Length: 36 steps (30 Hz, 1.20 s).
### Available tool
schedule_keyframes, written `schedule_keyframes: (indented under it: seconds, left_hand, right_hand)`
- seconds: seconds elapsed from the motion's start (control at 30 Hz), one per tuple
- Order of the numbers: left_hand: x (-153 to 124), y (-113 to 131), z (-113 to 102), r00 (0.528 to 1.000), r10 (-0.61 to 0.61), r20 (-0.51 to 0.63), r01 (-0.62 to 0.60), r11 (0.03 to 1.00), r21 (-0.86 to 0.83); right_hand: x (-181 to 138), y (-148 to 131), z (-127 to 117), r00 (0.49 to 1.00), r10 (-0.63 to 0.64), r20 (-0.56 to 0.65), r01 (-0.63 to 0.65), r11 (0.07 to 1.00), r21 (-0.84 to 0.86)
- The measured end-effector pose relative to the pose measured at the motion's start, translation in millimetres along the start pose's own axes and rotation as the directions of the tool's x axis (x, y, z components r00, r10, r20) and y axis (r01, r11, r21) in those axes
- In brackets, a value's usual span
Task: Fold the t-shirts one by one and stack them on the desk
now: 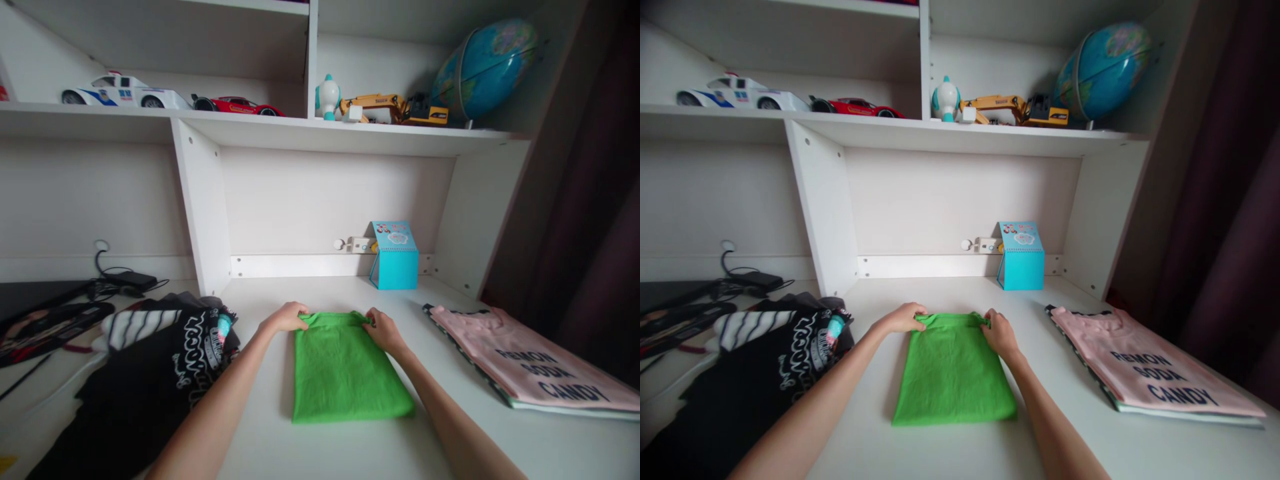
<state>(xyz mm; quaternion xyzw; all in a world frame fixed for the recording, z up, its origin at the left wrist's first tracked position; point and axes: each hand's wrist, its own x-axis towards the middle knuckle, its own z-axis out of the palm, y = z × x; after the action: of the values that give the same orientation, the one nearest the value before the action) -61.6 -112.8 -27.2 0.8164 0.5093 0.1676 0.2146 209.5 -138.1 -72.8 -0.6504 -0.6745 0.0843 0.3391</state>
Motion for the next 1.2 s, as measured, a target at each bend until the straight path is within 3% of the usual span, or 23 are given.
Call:
schedule_keyframes:
  seconds: [0.13,0.23,0.27,0.33,0.4,0.43,0.5,0.57,0.63,0.7,0.77,0.83,0.93,1.03,1.13,1.2]
  left_hand:
    - [-9.4,30.8,-14.9,0.983,0.101,-0.155,-0.099,0.995,0.020]
    - [-23.4,67.6,-35.8,0.873,0.241,-0.424,-0.243,0.969,0.051]
    - [-28.4,78.7,-42.9,0.819,0.280,-0.500,-0.291,0.955,0.058]
    - [-37.0,93.7,-54.6,0.743,0.340,-0.576,-0.376,0.925,0.061]
    - [-41.5,95.6,-60.7,0.735,0.390,-0.554,-0.430,0.900,0.063]
    - [-42.1,91.8,-61.6,0.763,0.406,-0.504,-0.433,0.899,0.069]
    - [-40.4,78.1,-60.2,0.881,0.362,-0.303,-0.342,0.932,0.119]
    - [-37.4,63.0,-57.5,0.987,0.155,-0.038,-0.141,0.958,0.250]
    - [-35.6,54.8,-56.2,0.991,-0.067,0.114,0.019,0.924,0.382]
    - [-36.9,58.4,-55.5,0.985,-0.116,0.128,0.052,0.906,0.419]
    - [-41.9,73.4,-51.8,0.995,-0.016,0.096,-0.023,0.923,0.385]
    - [-50.2,94.5,-41.2,0.989,0.092,0.112,-0.123,0.939,0.321]
    - [-65.0,121.3,-13.0,0.937,0.141,0.318,-0.223,0.945,0.238]
    - [-76.5,129.1,14.1,0.895,0.102,0.433,-0.246,0.925,0.290]
    - [-81.8,118.6,25.2,0.967,0.060,0.248,-0.169,0.880,0.444]
    - [-83.8,105.7,23.9,0.998,0.046,0.051,-0.066,0.853,0.518]
  right_hand:
    - [-0.9,-12.1,-35.1,0.991,-0.037,-0.129,0.049,0.995,0.084]
    - [-7.6,-33.3,-84.0,0.942,-0.080,-0.327,0.131,0.982,0.138]
    - [-14.4,-42.8,-100.3,0.897,-0.121,-0.425,0.194,0.972,0.133]
    - [-37.1,-63.5,-126.0,0.760,-0.254,-0.598,0.355,0.933,0.054]
    - [-70.4,-83.3,-138.4,0.639,-0.424,-0.642,0.505,0.861,-0.066]
    - [-89.2,-91.5,-139.5,0.632,-0.506,-0.588,0.562,0.821,-0.103]
    - [-125.1,-102.1,-134.9,0.691,-0.641,-0.335,0.656,0.751,-0.083]
    - [-150.8,-102.5,-127.2,0.748,-0.663,0.004,0.663,0.748,0.029]
    - [-160.4,-91.6,-121.5,0.787,-0.582,0.203,0.571,0.812,0.115]
    - [-154.9,-70.9,-117.9,0.855,-0.469,0.220,0.454,0.883,0.117]
    - [-141.8,-45.3,-113.9,0.904,-0.362,0.226,0.359,0.932,0.055]
    - [-129.9,-22.3,-107.8,0.911,-0.283,0.300,0.300,0.954,-0.010]
    - [-126.4,-7.7,-95.4,0.905,-0.219,0.366,0.270,0.958,-0.095]
    - [-143.3,-22.7,-85.5,0.945,-0.145,0.293,0.224,0.941,-0.255]
    - [-172.5,-55.9,-86.4,0.966,-0.093,0.240,0.173,0.924,-0.342]
    - [-190.3,-76.4,-94.3,0.950,-0.125,0.285,0.192,0.956,-0.223]
